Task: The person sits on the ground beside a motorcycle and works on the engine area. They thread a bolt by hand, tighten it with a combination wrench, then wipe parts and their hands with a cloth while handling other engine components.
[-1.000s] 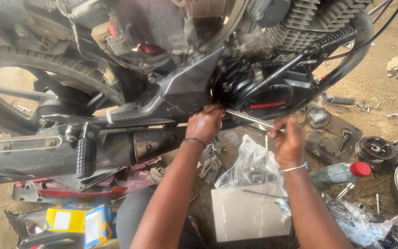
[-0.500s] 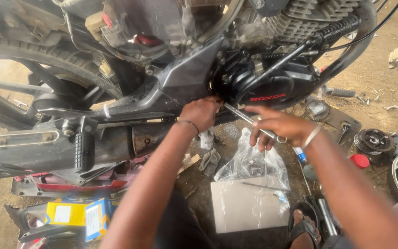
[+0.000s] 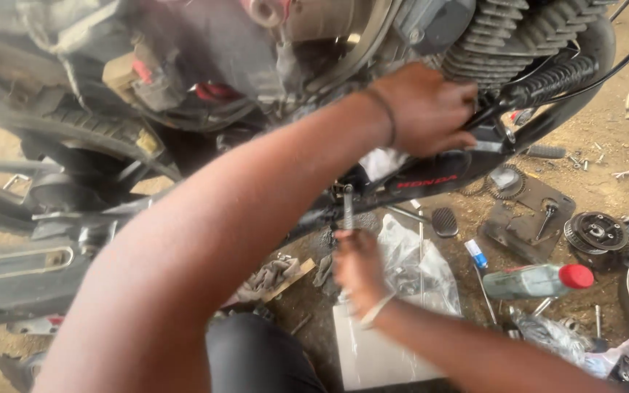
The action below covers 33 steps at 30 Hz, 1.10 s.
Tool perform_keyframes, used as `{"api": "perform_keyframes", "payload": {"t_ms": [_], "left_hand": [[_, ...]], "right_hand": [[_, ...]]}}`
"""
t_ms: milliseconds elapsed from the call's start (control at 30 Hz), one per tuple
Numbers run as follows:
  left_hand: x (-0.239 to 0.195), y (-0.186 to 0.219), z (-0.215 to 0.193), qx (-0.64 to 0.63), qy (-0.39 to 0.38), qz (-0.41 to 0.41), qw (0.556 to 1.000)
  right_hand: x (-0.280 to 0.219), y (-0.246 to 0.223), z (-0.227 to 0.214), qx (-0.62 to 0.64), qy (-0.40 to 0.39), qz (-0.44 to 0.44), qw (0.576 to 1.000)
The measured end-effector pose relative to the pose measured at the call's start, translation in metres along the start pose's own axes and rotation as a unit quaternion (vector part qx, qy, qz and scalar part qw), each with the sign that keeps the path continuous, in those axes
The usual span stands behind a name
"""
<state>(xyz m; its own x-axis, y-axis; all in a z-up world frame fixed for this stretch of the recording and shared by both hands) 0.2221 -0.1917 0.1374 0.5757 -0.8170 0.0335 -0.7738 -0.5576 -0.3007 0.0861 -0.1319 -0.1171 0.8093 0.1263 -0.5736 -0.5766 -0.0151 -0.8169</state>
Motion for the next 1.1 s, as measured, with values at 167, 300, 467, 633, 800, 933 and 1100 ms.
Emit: {"api": "perform_keyframes", "payload": {"t_ms": [167,300,467,633,800,933,1100], "left_hand": [[0.004,0.008,0.015,-0.073,0.006,0.006,0.997],[-0.007,0.013,0.01,-0.086,0.017,-0.021,0.996],[-0.041,-0.003,0.024,-0.149,0.119,-0.106,0.976],[-0.121,-0.013,0.041,-0.286,0.095,-0.201,0.932],[-0.18,0.004,0.112,-0.297,0.006,-0.233,0.926],[-0.206,0.03,0.114,-0.314,-0.155,-0.319,0.881],[-0.189,0.029,0.141,-0.323,-0.089,-0.295,0.895]], "right_hand": [[0.011,0.013,0.059,0.163,0.097,-0.088,0.978],[0.032,0.016,0.061,0.257,0.06,-0.179,0.948],[-0.023,-0.035,0.037,0.168,-0.075,-0.038,0.982],[-0.015,-0.064,-0.032,-0.086,-0.135,0.089,0.983],[0.011,-0.081,-0.062,-0.245,-0.21,0.047,0.945],[0.015,-0.078,-0.063,-0.296,-0.244,0.092,0.919],[0.022,-0.053,-0.059,-0.344,-0.219,0.103,0.907]]}}
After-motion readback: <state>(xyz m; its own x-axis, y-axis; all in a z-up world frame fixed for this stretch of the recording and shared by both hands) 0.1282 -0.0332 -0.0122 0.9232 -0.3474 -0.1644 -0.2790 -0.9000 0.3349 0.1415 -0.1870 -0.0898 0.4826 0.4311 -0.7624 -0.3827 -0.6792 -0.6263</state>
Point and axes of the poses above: each hand's wrist, its own x-axis towards the middle knuckle, its own z-axis out of the palm, y = z × x, the point moved 10 cm from there along x, towards the middle knuckle, and after that the axes turned 3 degrees about z, right-handed, at the moved point
